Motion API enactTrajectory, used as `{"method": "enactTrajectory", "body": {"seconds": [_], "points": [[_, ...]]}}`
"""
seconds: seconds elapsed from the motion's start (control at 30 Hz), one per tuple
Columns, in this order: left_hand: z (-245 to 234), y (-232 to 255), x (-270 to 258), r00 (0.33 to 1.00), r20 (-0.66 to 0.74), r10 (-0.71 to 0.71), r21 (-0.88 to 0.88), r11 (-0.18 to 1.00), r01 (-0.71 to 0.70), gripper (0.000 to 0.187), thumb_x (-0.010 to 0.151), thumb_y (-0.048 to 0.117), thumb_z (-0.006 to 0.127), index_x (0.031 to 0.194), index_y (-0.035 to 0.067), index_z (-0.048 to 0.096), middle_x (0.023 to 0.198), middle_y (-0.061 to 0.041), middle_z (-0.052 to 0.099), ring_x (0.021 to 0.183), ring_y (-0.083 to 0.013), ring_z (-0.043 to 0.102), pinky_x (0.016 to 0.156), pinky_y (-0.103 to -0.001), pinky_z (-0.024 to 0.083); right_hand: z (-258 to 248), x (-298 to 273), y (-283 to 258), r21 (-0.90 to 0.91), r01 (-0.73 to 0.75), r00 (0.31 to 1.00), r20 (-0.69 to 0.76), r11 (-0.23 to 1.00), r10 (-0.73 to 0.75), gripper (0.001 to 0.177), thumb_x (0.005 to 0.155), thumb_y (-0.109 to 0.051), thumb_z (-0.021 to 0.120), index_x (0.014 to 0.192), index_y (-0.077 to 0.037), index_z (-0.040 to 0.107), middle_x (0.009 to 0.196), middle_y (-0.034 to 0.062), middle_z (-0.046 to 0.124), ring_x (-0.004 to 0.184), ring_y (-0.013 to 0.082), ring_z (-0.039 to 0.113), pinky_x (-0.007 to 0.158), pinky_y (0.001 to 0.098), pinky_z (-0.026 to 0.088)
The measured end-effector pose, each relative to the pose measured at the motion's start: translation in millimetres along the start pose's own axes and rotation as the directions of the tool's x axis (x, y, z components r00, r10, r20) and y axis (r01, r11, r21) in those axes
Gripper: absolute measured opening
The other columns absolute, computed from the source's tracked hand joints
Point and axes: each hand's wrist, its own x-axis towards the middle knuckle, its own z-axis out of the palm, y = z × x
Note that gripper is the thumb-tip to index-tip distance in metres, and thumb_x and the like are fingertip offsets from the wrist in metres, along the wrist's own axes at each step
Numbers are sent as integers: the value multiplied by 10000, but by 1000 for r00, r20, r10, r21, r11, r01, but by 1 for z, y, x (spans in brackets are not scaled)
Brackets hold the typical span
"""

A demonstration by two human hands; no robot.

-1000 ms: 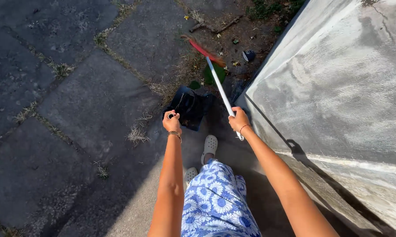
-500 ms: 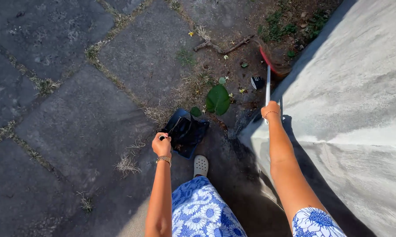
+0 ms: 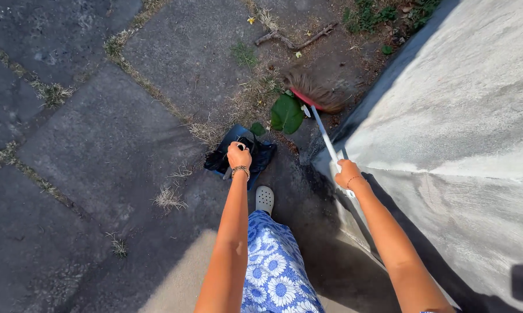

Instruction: A person uses a broom and dustpan to sweep debris on an outdoor paved path and empties it into a trash bin.

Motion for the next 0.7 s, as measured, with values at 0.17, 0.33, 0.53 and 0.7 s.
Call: {"method": "enactTrajectory", "body": {"seconds": [0.17,0.33,0.53,0.7], "points": [[-7,-1,-25,999,28,32,-35,999,-31,256,740,99,832,937,39,680,1046,-207,687,988,-427,659,834,-492,522,-33,-117,5,44,89,993,80,995,-93,534,832,-129,729,1351,-42,636,1038,250,712,968,348,702,898,412,543],[-23,-23,-32,998,68,1,-100,995,6,215,761,69,817,921,43,675,1041,-195,699,986,-399,682,845,-458,540,-82,-215,-1,94,22,991,131,995,-34,461,869,-179,744,1324,-133,682,699,133,667,606,220,651,681,388,538],[-75,-14,-15,996,86,30,-94,995,-22,171,752,50,802,854,51,665,943,-171,726,917,-363,706,813,-436,548,-64,-166,9,-1,101,994,-49,995,-101,494,861,-219,723,1341,-113,675,817,218,731,809,354,730,807,453,568],[-90,-4,1,990,138,-23,1,1000,23,143,759,87,799,833,89,678,903,-148,736,906,-355,712,795,-439,546,-21,-44,-8,-279,25,998,-45,960,-39,495,837,-132,682,1324,-52,652,1118,249,727,1039,412,705,924,481,582]]}}
